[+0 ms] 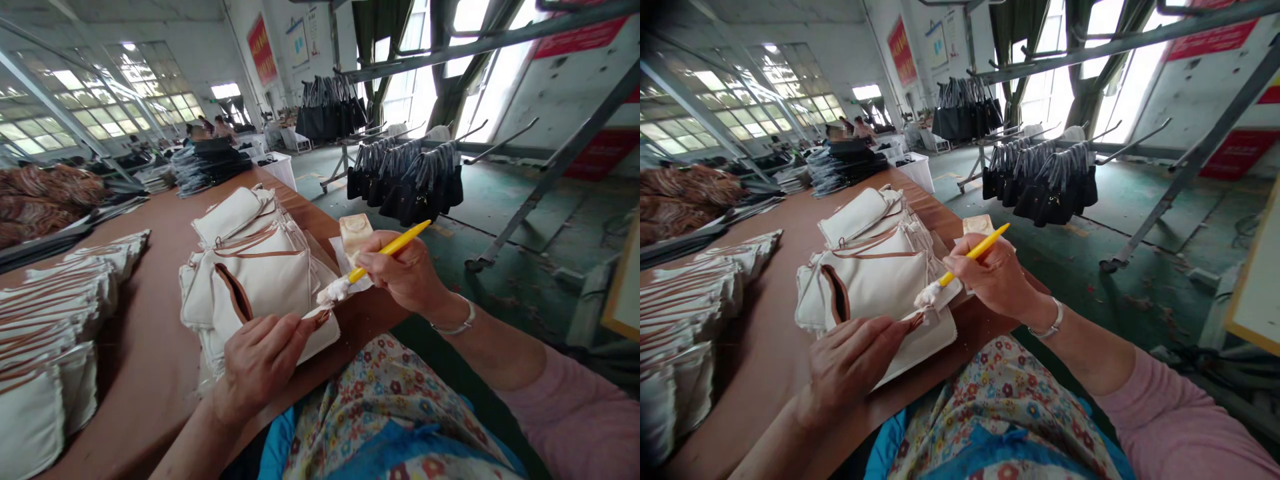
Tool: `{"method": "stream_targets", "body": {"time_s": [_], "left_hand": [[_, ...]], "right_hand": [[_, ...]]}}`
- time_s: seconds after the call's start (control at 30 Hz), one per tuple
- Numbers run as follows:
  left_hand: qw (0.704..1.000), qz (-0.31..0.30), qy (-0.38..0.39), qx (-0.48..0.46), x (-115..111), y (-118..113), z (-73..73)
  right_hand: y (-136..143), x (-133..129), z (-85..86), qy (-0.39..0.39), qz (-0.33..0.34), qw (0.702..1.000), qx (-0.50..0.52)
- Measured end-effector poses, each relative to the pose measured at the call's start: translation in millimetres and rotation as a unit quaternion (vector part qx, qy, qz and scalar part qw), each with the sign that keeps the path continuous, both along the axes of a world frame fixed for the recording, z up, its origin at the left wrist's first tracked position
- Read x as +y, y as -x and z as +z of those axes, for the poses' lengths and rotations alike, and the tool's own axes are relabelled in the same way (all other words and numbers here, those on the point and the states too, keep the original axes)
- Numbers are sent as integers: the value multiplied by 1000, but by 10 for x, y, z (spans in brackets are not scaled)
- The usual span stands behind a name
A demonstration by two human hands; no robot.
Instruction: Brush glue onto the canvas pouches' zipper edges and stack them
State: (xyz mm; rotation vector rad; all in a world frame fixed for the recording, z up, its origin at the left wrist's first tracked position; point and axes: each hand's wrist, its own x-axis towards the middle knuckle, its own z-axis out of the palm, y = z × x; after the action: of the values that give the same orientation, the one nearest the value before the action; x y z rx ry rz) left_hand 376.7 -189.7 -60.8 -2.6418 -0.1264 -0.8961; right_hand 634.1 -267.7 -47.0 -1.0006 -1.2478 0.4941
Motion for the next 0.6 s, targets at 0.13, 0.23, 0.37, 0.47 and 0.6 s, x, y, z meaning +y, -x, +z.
{"method": "stream_targets", "body": {"time_s": [0.13,0.23,0.37,0.47,0.6], "left_hand": [[998,-23,-55,9,-28,-53,89],[997,-30,-69,5,-38,-80,117],[996,-26,-81,4,-40,-45,76],[997,5,-72,4,-51,31,-11],[995,72,-58,-35,-36,195,-66]], "right_hand": [[-59,-54,82,23,107,991,-71],[-110,-59,123,3,80,996,-46],[-43,-20,54,2,51,998,-22],[9,-29,-31,60,128,989,-31],[-50,-74,-76,71,64,992,83]]}}
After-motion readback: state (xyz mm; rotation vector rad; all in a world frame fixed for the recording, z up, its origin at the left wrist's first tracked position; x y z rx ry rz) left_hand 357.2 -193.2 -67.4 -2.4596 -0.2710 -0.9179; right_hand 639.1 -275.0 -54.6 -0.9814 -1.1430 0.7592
